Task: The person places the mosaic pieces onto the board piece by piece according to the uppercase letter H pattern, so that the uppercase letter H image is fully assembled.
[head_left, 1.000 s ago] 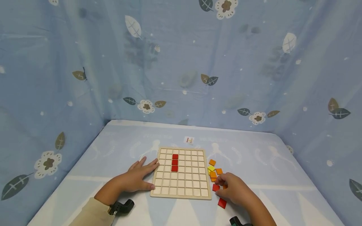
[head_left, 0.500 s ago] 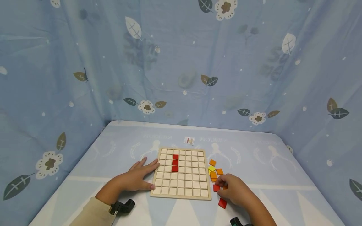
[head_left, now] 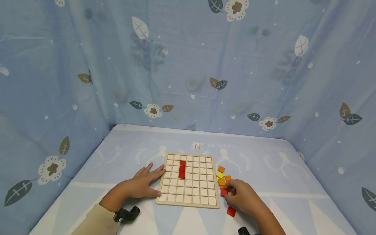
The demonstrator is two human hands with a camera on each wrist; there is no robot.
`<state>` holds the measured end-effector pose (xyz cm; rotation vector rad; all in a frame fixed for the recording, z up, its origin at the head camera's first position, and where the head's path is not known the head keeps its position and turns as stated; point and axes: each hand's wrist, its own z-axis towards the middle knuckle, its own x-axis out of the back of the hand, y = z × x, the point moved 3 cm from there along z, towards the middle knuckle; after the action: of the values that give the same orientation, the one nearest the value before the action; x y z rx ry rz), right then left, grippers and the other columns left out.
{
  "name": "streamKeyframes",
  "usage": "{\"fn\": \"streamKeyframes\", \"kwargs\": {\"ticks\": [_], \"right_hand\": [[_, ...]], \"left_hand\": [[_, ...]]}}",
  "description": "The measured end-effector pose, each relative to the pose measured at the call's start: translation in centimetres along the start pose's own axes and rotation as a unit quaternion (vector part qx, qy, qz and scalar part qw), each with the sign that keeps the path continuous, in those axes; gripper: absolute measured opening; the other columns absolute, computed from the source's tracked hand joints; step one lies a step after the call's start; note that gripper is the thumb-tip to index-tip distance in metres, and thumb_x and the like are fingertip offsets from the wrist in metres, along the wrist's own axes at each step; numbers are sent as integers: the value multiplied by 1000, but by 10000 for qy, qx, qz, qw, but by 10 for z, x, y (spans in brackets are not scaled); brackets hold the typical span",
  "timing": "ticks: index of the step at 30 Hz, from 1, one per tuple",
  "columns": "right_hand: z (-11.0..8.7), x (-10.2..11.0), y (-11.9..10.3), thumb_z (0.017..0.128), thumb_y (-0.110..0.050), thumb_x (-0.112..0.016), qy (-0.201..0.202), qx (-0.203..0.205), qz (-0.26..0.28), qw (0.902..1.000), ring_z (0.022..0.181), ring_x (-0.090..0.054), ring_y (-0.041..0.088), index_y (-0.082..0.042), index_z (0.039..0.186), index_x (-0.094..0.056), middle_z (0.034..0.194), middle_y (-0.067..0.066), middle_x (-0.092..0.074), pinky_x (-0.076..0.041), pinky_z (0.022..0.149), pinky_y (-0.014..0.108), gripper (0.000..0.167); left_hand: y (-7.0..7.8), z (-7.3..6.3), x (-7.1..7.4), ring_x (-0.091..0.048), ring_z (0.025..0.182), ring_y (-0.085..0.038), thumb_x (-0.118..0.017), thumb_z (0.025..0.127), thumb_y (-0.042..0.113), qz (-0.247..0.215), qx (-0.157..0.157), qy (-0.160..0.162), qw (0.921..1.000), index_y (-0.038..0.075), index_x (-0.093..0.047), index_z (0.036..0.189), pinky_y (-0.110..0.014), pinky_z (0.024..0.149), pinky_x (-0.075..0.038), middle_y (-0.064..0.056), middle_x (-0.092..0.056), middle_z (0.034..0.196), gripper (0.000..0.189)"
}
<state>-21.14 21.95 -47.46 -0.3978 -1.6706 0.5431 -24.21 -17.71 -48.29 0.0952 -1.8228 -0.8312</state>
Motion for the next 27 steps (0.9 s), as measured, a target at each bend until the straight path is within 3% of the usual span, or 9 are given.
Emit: {"fn": "streamKeyframes", "kwargs": {"ticks": [10, 14, 20, 27], "right_hand": [[6, -6, -11, 85, -17, -85, 430, 174, 260, 9986, 80, -54, 12, -25, 98, -75, 90, -9, -62, -46, 68, 26, 18], [13, -11, -24, 87, -15, -82, 315, 330, 464, 9979, 83, -56, 13, -23, 101, -75, 93, -8, -63, -49, 70, 27, 17], [22, -22, -49, 88, -14, -76, 70, 752, 611, 9953, 80, -56, 14, -22, 103, -73, 91, -6, -63, -48, 64, 27, 17], [34, -33, -74, 92, -21, -79, -4, 1230, 590, 9907, 77, -57, 12, -23, 102, -75, 99, -8, -68, -51, 62, 27, 11]], "left_hand": [[2, -1, 2, 6, 161, -47, -81, 87, 52, 22, -66, -41, 10000, 22, -33, 166, -72, 124, 1, 3, -17, 176, 98], [1, -1, 1, 6, 161, -46, -82, 87, 52, 78, -10, -47, 10000, 24, -32, 166, -72, 124, 1, 4, -17, 176, 98], [-2, -2, 1, 6, 161, -46, -82, 86, 54, 96, -38, -27, 9999, 25, -32, 166, -72, 124, 1, 6, -17, 176, 99], [-5, 4, -2, 6, 161, -46, -81, 87, 55, 113, -90, -34, 9999, 25, -31, 167, -70, 125, 1, 5, -17, 176, 98]]}}
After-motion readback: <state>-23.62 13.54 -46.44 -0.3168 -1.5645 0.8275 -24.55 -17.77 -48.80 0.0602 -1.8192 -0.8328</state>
